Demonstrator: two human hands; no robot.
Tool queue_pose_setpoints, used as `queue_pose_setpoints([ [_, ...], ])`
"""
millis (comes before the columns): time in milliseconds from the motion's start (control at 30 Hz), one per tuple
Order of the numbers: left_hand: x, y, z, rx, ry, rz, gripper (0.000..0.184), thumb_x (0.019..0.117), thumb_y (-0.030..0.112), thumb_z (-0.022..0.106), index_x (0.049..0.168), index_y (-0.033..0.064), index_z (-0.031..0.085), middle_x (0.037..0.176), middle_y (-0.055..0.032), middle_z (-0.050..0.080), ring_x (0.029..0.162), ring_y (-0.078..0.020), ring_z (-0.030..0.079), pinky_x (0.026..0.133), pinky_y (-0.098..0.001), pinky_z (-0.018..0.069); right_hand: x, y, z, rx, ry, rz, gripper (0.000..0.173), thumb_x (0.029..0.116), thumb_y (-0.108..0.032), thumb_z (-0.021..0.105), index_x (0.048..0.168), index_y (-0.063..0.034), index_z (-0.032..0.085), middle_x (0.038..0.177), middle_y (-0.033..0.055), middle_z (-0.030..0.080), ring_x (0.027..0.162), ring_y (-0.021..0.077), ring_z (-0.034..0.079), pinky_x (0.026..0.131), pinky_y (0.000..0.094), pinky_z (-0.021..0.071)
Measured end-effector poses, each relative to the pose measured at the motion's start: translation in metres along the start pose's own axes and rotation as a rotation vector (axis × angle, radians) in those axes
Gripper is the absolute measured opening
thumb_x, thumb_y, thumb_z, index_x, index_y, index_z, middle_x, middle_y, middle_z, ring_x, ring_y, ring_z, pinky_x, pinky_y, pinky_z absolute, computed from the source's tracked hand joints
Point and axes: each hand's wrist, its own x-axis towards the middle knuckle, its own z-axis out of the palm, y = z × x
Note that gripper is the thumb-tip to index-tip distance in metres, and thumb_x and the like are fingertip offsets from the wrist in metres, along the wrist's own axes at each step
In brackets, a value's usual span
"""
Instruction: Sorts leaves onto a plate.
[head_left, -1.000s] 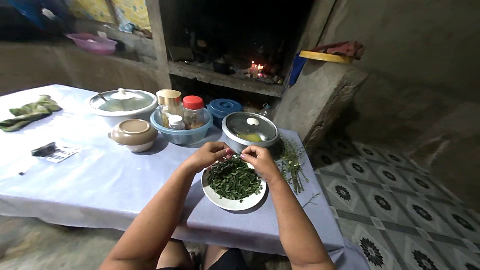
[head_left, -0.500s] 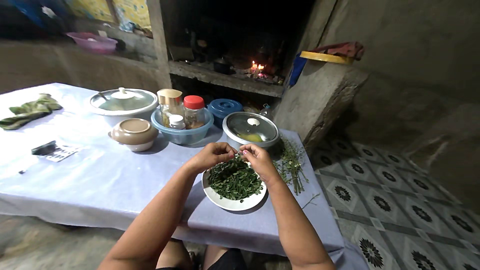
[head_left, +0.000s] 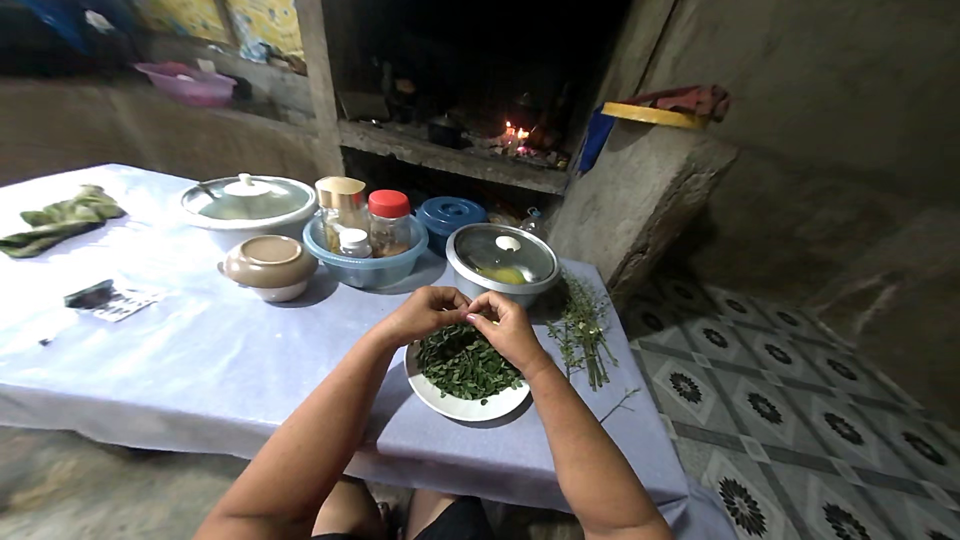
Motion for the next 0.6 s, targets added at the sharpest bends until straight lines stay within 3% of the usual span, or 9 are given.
queue_pose_setpoints([
  [267,0.000,0.003,-0.001,0.005,-0.008,0.016,0.006,0.0947,0.007,0.069,0.089,0.0058,0.070,0.113,-0.0057,0.072,0.101,-0.0157,0.069,0.087,-0.0341,0.0580,0.001,-0.003,-0.007,0.012,0.024,0.064,0.010,0.0943,-0.004,0.069,0.103,0.0015,0.069,0.095,0.0107,0.070,0.085,0.0153,0.068,0.081,0.0343,0.0589],
  [600,-0.001,0.004,-0.004,0.033,0.000,-0.001,0.006,0.0948,0.007,0.069,0.090,0.0059,0.071,0.118,-0.0051,0.070,0.102,-0.0152,0.068,0.086,-0.0337,0.0583,0.002,-0.001,-0.014,0.035,0.034,0.076,0.008,0.0943,-0.003,0.069,0.100,0.0013,0.069,0.093,0.0110,0.070,0.083,0.0154,0.068,0.080,0.0335,0.0591],
])
